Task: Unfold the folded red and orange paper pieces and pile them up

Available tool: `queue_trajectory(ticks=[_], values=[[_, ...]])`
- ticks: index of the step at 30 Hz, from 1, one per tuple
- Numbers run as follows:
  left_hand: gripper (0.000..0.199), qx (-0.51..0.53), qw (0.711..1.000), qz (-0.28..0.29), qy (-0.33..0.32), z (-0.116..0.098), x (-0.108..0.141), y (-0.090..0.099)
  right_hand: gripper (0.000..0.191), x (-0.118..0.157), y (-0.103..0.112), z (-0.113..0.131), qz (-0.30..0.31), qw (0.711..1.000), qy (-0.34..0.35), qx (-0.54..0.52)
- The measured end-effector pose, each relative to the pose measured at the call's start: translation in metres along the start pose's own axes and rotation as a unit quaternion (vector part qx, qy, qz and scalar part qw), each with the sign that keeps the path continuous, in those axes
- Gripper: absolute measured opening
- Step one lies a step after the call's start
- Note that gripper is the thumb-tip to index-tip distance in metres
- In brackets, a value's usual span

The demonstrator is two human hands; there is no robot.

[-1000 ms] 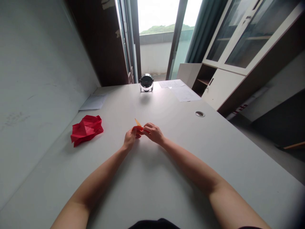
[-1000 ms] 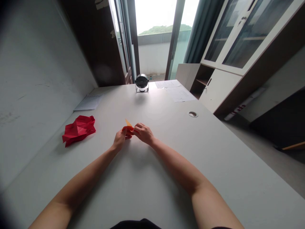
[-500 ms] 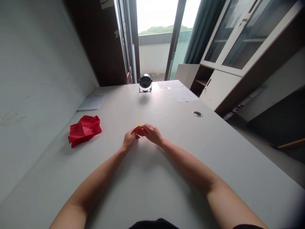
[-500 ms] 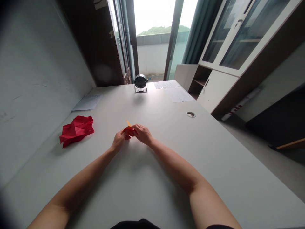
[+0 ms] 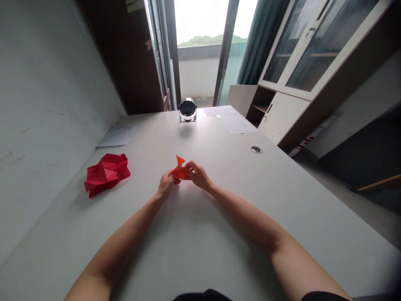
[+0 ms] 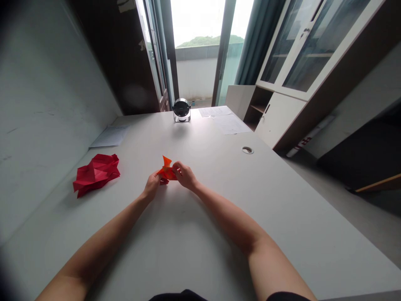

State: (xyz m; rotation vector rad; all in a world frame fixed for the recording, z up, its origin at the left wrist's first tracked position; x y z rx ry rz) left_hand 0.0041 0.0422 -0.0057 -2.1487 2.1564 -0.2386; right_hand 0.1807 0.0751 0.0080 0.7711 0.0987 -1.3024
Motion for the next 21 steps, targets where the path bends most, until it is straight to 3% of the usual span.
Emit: queue_trajectory(ticks=[5, 11, 16, 21], values=[[0.040, 0.079, 0.997, -0.016, 0.004, 0.000, -0.004, 0.005, 0.013, -0.005, 0.002, -0.010, -0.073, 0.986, -0.091, -0.120], [0.039, 0.169, 0.986, -0.001, 0.000, -0.004, -0.005, 0.004, 0.026, -0.006, -0.004, -0.016, -0.054, 0.948, -0.185, -0.254], [0.042, 0.207, 0.978, 0.017, 0.011, -0.005, -0.006, 0.002, 0.030, -0.005, -0.005, -0.017, -0.052, 0.942, -0.196, -0.269], [0.039, 0.219, 0.975, -0.025, 0.018, -0.001, -0.008, 0.005, 0.029, -0.004, -0.006, -0.017, -0.058, 0.957, -0.172, -0.225]])
Point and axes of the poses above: each hand's wrist, its own x-axis away from the middle knuckle, its own y-axis out of the back of the hand, z = x × y, the point moved 2 cm from there along -x, towards the middle knuckle, and after that the axes turned 6 degrees about x, right-handed, at the moved point
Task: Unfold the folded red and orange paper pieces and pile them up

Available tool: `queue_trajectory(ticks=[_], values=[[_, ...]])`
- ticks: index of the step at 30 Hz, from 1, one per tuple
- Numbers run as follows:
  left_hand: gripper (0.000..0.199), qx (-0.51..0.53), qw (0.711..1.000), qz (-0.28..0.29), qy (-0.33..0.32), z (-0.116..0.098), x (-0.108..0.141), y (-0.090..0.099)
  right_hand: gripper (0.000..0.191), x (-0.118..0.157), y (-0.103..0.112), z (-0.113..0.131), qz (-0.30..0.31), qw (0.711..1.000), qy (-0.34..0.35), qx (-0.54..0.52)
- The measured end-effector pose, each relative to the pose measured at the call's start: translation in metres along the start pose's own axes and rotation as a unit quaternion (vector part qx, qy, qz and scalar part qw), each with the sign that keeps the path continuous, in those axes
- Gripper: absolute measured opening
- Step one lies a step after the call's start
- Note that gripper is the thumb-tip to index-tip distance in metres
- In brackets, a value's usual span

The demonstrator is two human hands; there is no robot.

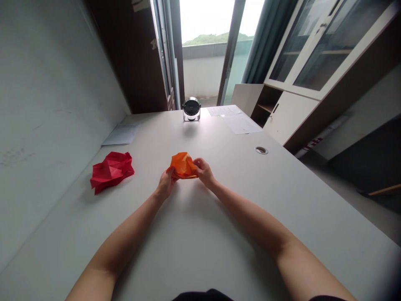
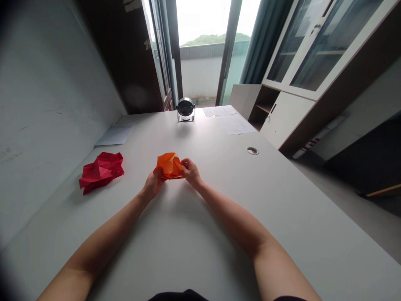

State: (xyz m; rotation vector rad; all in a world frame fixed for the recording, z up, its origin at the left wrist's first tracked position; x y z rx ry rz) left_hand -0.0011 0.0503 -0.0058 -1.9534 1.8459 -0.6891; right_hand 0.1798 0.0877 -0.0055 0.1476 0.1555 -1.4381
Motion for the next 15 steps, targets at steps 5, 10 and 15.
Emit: queue_trajectory(ticks=[5, 10, 15], values=[[0.039, 0.004, 0.999, -0.032, -0.003, 0.002, 0.000, 0.002, 0.021, 0.004, 0.001, 0.005, -0.025, 0.994, 0.052, 0.093], [0.042, -0.009, 0.998, -0.058, -0.027, 0.003, 0.003, 0.000, 0.010, 0.011, 0.003, 0.015, -0.035, 0.966, 0.136, 0.219], [0.043, -0.010, 0.995, -0.079, -0.062, 0.003, 0.003, 0.003, 0.013, 0.020, -0.005, 0.026, 0.024, 0.918, 0.255, 0.304]])
Point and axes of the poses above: each hand's wrist, its own x-axis away from the middle knuckle, its own y-axis out of the back of the hand, z = x × y, the point moved 2 cm from there along -x, towards the middle knuckle, and after that the axes turned 6 degrees about x, right-handed, at the moved point
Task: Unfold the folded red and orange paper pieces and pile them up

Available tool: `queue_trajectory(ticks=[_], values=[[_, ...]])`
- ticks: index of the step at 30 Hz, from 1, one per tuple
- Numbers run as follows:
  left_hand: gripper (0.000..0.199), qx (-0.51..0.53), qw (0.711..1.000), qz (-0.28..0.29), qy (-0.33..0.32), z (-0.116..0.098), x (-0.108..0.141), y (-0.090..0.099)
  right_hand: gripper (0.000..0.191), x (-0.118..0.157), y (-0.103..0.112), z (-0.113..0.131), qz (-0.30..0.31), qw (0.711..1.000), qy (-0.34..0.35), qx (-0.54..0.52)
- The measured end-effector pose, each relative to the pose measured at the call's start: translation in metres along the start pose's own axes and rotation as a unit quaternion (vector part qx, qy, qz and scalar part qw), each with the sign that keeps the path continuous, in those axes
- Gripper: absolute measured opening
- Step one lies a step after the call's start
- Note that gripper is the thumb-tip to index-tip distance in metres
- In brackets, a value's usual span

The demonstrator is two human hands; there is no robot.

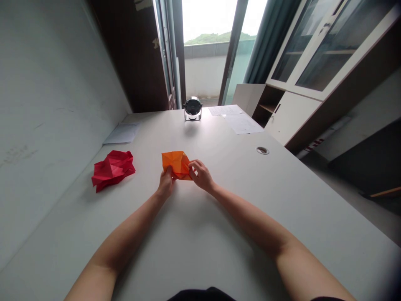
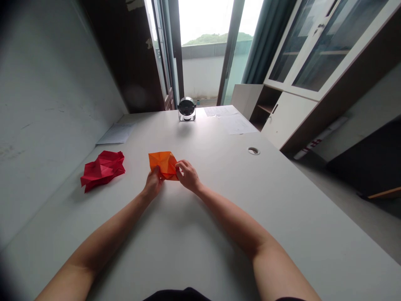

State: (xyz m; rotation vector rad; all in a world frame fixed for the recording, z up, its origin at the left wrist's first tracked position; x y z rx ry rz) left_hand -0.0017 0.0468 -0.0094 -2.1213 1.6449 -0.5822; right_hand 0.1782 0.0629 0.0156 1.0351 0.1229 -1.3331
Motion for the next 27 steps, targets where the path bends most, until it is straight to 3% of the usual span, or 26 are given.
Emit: queue_trajectory(ticks=[7, 12, 17, 23, 27], values=[[0.040, 0.013, 0.999, -0.043, 0.002, 0.002, -0.006, 0.006, 0.020, 0.000, 0.001, 0.004, 0.034, 0.995, 0.043, 0.087], [0.037, 0.020, 0.999, -0.039, -0.007, 0.005, -0.006, 0.003, 0.005, 0.000, -0.002, -0.003, 0.022, 0.996, 0.019, 0.082], [0.036, -0.017, 0.998, -0.048, -0.042, 0.005, -0.010, 0.007, 0.013, -0.004, -0.004, -0.011, -0.009, 0.994, -0.068, -0.089], [0.028, 0.002, 0.998, -0.064, -0.011, 0.000, -0.015, 0.011, 0.015, -0.009, -0.007, -0.035, -0.080, 0.931, -0.232, -0.270], [0.028, 0.031, 0.998, -0.049, 0.015, 0.000, -0.015, 0.009, 0.018, -0.009, -0.007, -0.041, -0.083, 0.900, -0.276, -0.327]])
Point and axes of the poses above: each hand's wrist, its own x-axis away from the middle knuckle, its own y-axis out of the back of the hand, z = x × y, the point moved 2 cm from there along -x, towards the middle knuckle, and after that the axes turned 6 degrees about x, right-handed, at the moved point
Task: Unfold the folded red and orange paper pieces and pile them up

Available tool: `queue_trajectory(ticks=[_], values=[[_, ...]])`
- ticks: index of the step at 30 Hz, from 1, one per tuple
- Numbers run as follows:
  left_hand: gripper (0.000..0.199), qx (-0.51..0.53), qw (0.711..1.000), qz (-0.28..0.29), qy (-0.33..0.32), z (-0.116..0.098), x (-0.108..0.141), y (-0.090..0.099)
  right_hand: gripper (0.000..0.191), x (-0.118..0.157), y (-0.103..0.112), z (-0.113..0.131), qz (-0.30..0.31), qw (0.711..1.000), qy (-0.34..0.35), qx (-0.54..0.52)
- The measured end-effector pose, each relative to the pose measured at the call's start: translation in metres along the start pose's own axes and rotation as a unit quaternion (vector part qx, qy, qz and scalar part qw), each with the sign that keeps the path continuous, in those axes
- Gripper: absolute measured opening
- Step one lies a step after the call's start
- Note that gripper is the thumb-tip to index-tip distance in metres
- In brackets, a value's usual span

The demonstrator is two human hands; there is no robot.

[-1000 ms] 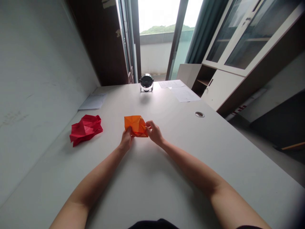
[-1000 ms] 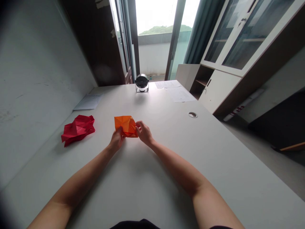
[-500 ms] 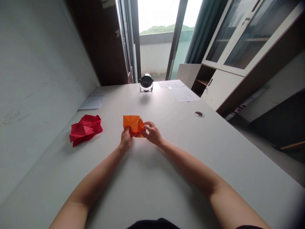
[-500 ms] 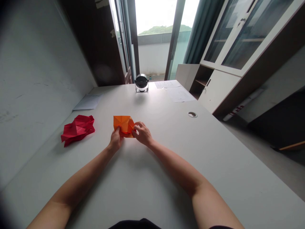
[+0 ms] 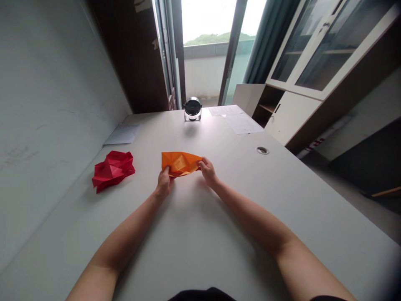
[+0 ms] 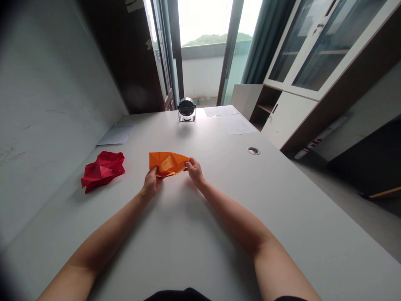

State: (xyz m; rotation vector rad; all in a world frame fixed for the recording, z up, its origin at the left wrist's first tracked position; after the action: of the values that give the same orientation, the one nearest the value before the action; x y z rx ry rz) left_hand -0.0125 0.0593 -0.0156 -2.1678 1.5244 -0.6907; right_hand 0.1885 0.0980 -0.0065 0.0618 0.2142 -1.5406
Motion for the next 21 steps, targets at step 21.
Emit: queue_trajectory(ticks=[21], values=[[0.039, -0.323, 0.913, 0.036, -0.247, -0.021, 0.028, -0.009, 0.054, 0.035, -0.020, 0.028, 0.102, 0.948, 0.045, 0.298]])
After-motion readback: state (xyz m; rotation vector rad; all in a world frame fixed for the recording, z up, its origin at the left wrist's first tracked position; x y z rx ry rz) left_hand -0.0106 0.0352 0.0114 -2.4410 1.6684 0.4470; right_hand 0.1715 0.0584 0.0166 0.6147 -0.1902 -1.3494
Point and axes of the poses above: each hand's wrist, its own x-axis away from the middle knuckle, its own y-axis out of the back of the hand, z = x × y, the point moved 2 cm from there along -x, towards the middle knuckle, and after that the axes turned 6 degrees about x, right-handed, at the moved point
